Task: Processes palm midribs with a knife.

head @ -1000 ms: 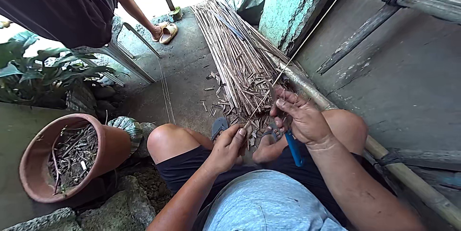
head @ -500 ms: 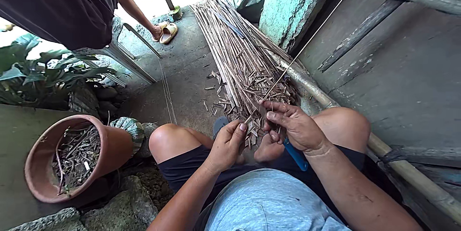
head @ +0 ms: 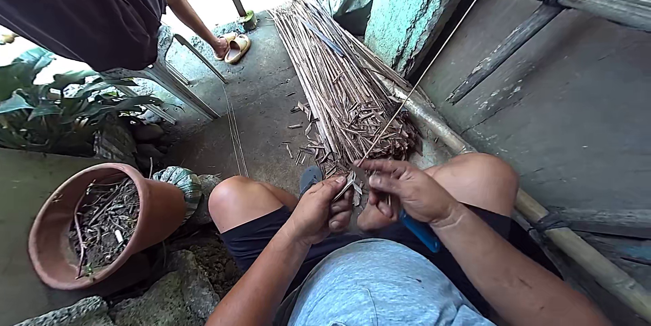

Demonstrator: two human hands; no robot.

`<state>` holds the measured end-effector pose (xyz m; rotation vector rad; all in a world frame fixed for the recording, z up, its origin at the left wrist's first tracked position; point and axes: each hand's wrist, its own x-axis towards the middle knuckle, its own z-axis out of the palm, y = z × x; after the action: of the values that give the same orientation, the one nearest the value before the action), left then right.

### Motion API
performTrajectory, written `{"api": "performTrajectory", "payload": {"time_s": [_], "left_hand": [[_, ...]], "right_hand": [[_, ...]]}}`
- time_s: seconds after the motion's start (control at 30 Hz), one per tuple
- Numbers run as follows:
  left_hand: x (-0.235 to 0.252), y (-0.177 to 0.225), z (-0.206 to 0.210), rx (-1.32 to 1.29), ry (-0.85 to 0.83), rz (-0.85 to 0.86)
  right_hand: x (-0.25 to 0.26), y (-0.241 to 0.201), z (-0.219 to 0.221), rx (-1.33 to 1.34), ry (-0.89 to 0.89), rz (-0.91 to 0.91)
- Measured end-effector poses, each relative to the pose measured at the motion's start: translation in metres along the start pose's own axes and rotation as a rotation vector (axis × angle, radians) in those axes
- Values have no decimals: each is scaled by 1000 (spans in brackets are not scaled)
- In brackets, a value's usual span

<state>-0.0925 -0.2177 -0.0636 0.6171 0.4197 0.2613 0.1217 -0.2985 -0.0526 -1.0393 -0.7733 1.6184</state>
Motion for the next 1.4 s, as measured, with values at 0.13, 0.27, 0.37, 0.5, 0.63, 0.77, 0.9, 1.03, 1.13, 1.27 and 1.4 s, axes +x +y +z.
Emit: {"api": "performTrajectory", "payload": {"time_s": [0.13,0.27,0.37,0.5,0.63,0.77,0.9,1.03,1.13,1.27,1.4], "left_hand": [[1,-5,-4,-147,-79,-74],[-1,-6,-6,-161,-88,-96],[-1,-7,-3,49,5,-26],[-2,-15,-3,425,128,169],[-1,-16,-1,481,155,220],[1,-15,-3,561,179,223],[-1,-16,-3,531,169,214],[2,-15,-2,528,168,231],[1,-18,-4,525,172,233],[-1,-19,-7,523,165,202],[-7,-18,-13,291,60,63]], "right_hand": [[5,-7,-7,64,142,-48],[4,-9,-8,45,135,-10],[0,0,-2,25,41,32],[5,-20,-15,48,268,-64],[2,-8,-3,11,186,31],[3,-2,0,8,214,-12],[8,-16,-14,6,305,-45],[0,4,2,-10,93,67],[6,-6,-10,25,250,-50],[15,-23,-26,159,252,-145],[20,-29,-36,144,272,-223]]}}
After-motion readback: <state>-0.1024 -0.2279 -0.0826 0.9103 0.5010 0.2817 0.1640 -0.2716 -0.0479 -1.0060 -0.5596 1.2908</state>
